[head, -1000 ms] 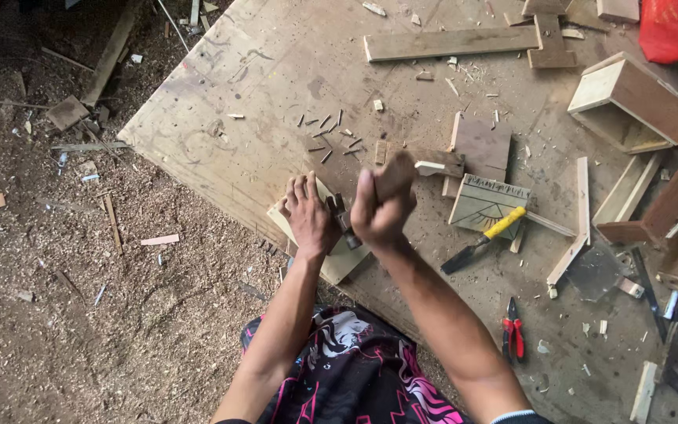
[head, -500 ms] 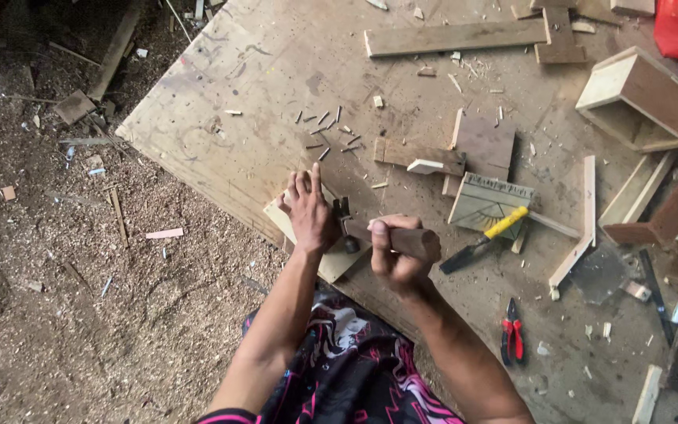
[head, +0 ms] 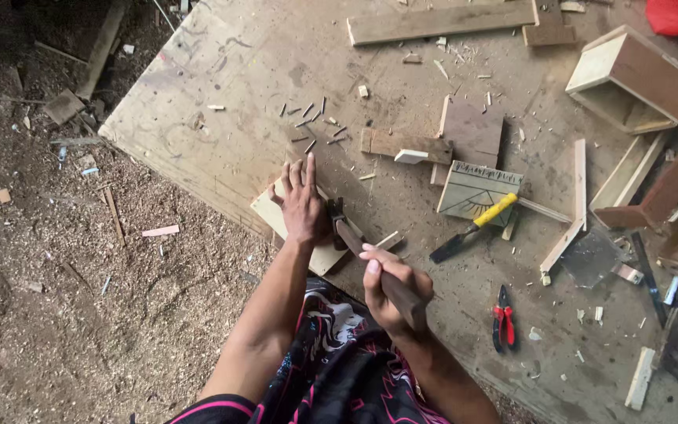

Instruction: The person hammers nails into small wooden pieces to assemble a wooden box. They repeatedly pick up nails, position them on the wood, and strike with a hammer. The person also uses a chisel to adjust the wood and a screwdriver to tighten components.

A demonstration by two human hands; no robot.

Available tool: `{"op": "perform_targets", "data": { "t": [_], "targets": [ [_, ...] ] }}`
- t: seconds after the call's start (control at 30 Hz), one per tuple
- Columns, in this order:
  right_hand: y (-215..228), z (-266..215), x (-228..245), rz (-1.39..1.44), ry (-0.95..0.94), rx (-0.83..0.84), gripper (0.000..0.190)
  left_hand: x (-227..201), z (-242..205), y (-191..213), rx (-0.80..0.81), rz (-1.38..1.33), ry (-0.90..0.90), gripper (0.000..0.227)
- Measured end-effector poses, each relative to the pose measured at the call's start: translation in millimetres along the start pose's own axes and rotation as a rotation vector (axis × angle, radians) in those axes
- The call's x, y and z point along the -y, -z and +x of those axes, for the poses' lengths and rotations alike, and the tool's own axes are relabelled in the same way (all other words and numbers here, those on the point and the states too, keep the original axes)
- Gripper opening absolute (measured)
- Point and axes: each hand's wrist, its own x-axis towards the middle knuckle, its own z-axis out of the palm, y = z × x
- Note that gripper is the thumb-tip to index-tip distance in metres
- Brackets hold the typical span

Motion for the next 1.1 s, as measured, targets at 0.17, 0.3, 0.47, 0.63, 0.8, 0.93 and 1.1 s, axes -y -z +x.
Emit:
{"op": "perform_targets", "data": {
  "t": [0.17,0.3,0.47,0.63,0.8,0.93,1.1],
  "targets": [
    [13,-17,7,-0.042,0.055,-0.032,0.014,-6,5,0,-0.075,0.103,-0.070,0.084],
    [16,-13,9,0.036,0.026,-0.026,0.016,-9,9,11,-0.035,-0.017,-0.047,0.086],
    [6,-7,9,0.091,-0.105,0.067,0.027,-5,-1,14,-0.062,-0.282,-0.036,0.080],
    [0,9,3,0.168,-0.184,0.080,0.020,-1,6,11,-0.003,-0.227,0.020,0.076],
    [-28,39,-36,0.402,-0.091,0.108,0.015,-2,11,8,-0.032,-0.219,0.020,0.066],
    [-45,72,-71,0.407,-0.175,0.215,0.023,3,10,11,-0.076,-0.174,-0.003,0.054],
    [-57,101,-93,0.642,-0.288,0.136,0.030,8,9,-4,-0.037,-0.180,-0.056,0.055]
  ]
}}
